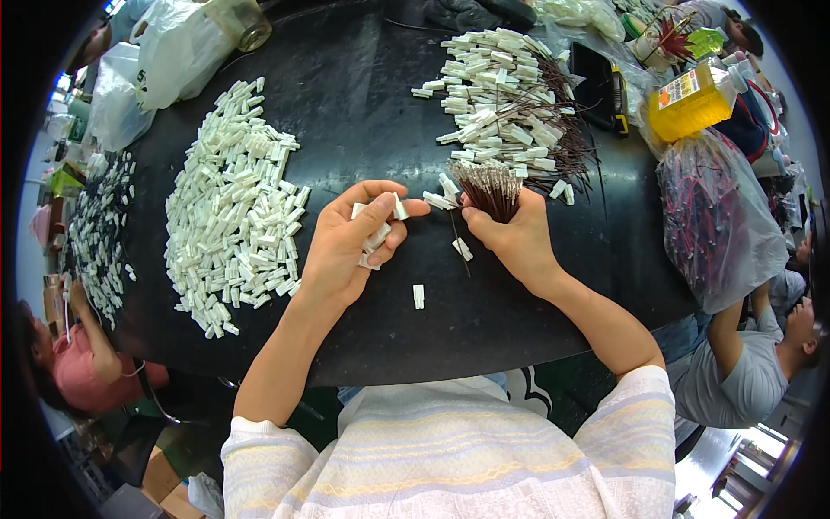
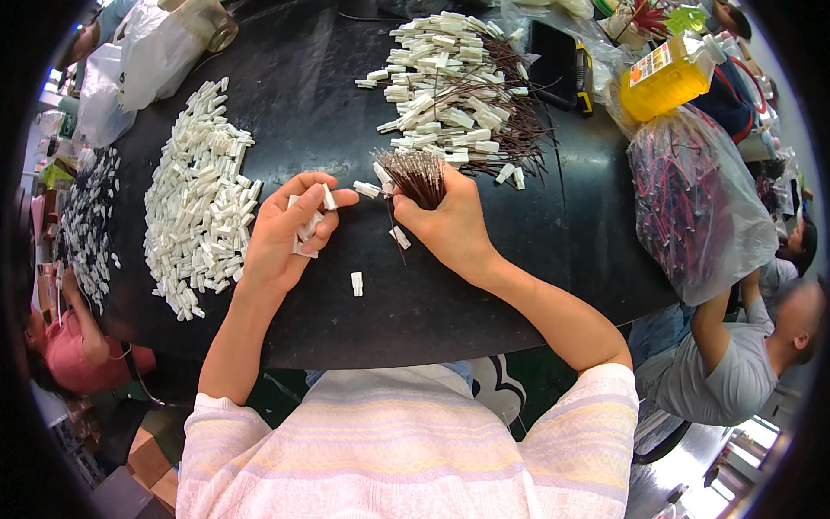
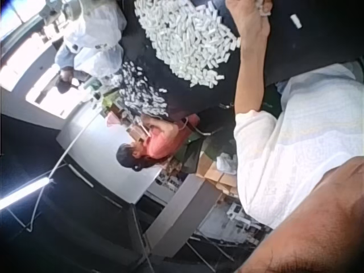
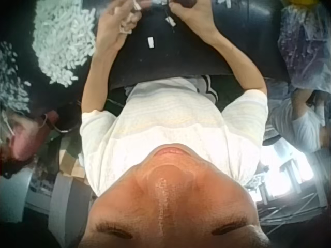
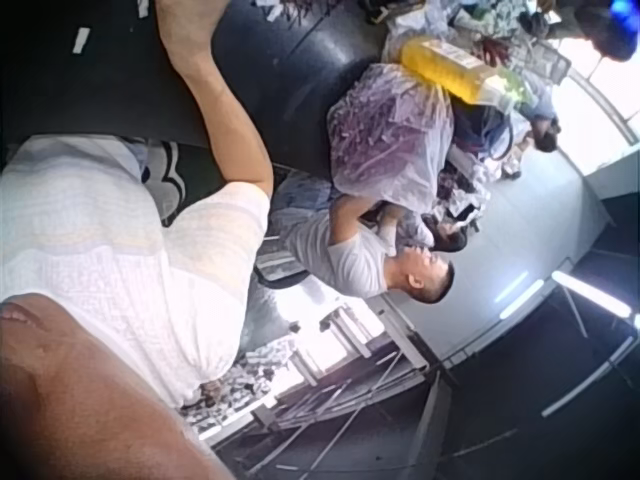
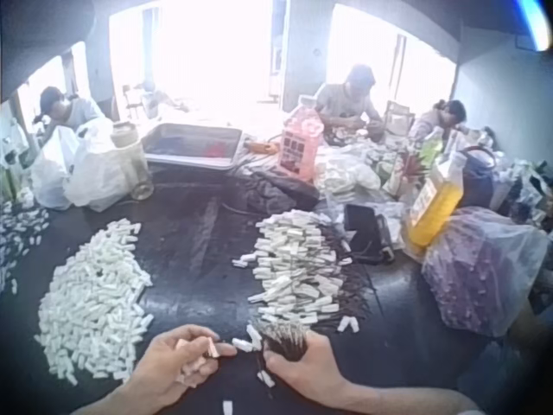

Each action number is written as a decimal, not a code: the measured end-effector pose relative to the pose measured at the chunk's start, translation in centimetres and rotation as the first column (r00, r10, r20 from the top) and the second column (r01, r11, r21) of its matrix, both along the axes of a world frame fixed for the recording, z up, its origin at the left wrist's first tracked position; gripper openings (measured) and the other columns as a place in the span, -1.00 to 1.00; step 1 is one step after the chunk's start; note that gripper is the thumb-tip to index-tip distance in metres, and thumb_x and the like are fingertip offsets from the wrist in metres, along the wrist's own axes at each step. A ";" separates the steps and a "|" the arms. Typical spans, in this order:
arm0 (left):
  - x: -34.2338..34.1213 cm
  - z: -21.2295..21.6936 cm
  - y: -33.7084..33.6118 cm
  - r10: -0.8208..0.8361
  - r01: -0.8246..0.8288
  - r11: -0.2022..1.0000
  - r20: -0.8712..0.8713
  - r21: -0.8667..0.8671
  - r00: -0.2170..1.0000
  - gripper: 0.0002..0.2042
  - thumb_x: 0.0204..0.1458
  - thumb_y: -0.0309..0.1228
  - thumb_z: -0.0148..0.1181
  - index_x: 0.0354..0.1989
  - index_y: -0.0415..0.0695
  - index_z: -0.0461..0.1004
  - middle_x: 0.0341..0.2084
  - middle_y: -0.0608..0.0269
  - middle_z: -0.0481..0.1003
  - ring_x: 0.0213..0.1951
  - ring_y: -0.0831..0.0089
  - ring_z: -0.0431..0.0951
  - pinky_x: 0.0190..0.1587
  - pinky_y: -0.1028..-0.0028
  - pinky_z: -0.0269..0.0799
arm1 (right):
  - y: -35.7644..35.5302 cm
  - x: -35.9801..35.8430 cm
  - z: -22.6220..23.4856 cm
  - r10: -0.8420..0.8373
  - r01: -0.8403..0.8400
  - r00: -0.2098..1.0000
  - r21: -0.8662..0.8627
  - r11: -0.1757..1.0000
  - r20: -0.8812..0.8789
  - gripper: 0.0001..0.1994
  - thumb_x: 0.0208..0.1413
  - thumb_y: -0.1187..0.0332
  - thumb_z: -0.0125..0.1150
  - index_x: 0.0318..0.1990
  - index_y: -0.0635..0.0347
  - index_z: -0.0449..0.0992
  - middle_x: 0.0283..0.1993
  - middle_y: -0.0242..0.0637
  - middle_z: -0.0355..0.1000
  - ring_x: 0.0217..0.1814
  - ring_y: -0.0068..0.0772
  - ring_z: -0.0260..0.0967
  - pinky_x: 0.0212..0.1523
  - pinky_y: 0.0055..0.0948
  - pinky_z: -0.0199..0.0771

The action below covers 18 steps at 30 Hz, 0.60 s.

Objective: The person assembles wire harnesses by taking plastic connector housings from a pile and inserting wire terminals into the connectors by hand.

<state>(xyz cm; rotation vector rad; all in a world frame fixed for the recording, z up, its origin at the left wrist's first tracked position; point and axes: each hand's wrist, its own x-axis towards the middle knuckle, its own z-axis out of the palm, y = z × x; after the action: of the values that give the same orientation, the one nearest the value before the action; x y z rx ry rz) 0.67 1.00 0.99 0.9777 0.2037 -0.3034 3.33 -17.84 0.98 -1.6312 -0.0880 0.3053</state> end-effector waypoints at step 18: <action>-1.2 0.2 -2.2 -0.018 0.010 0.974 0.034 0.228 0.999 -0.84 0.06 -0.39 0.01 -0.44 -0.18 0.22 -0.49 0.07 0.47 -0.73 0.66 0.24 -0.78 0.72 -0.02 | 0.1 -0.2 -0.5 0.092 -0.066 0.934 -0.085 0.994 0.344 -0.85 -0.27 0.61 0.16 -0.43 0.33 0.44 -0.36 -0.32 0.30 -0.47 -0.57 0.25 -0.51 -0.60 0.22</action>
<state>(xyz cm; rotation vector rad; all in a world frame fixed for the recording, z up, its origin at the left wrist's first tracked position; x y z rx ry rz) -0.51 -1.21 1.20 1.2118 0.2020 -0.2793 3.08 -17.69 0.44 -1.7424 -0.4172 0.0779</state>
